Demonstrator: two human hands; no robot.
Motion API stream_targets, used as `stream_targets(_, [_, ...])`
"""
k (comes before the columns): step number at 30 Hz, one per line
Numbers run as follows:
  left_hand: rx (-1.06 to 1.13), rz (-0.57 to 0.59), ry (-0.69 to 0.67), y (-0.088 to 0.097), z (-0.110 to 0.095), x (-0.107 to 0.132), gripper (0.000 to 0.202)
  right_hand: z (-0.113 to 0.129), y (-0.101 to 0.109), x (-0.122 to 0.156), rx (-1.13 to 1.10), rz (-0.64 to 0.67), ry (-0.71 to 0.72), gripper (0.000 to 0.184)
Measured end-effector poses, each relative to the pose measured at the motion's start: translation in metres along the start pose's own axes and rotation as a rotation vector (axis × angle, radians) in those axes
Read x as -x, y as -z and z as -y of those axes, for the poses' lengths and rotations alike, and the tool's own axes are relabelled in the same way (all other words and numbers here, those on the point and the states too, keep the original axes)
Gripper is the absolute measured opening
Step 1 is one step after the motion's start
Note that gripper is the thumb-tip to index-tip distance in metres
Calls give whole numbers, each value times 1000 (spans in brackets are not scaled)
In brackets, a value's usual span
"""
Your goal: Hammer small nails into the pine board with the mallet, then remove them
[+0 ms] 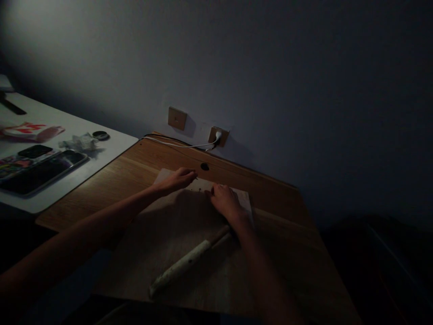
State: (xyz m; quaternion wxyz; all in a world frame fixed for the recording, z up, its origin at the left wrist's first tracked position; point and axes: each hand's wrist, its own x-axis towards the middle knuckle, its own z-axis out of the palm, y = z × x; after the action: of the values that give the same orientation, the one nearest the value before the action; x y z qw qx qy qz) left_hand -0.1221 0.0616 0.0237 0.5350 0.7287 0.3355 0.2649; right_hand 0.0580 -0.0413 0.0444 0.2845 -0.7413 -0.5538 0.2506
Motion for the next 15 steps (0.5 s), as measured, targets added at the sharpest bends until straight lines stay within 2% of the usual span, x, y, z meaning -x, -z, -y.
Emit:
stream_targets(3, [458,41,188,-2,4,-4,24,4,-2,2,6,12,16,21])
stream_targets(5, [520,67,233,0,6,-4,23,8,-1,0,-43,4,30,18])
stream_targets(8, [240,82,111,4,6,1,25,12,6,-1,-196,1,39,11])
stream_targets(11, [-165,116,-65,4,6,4,16,15,16,3,-395,50,31,18])
stream_targets(15, [-447,156,-135,-4,7,4,15,13,21,12,-528,124,16,26])
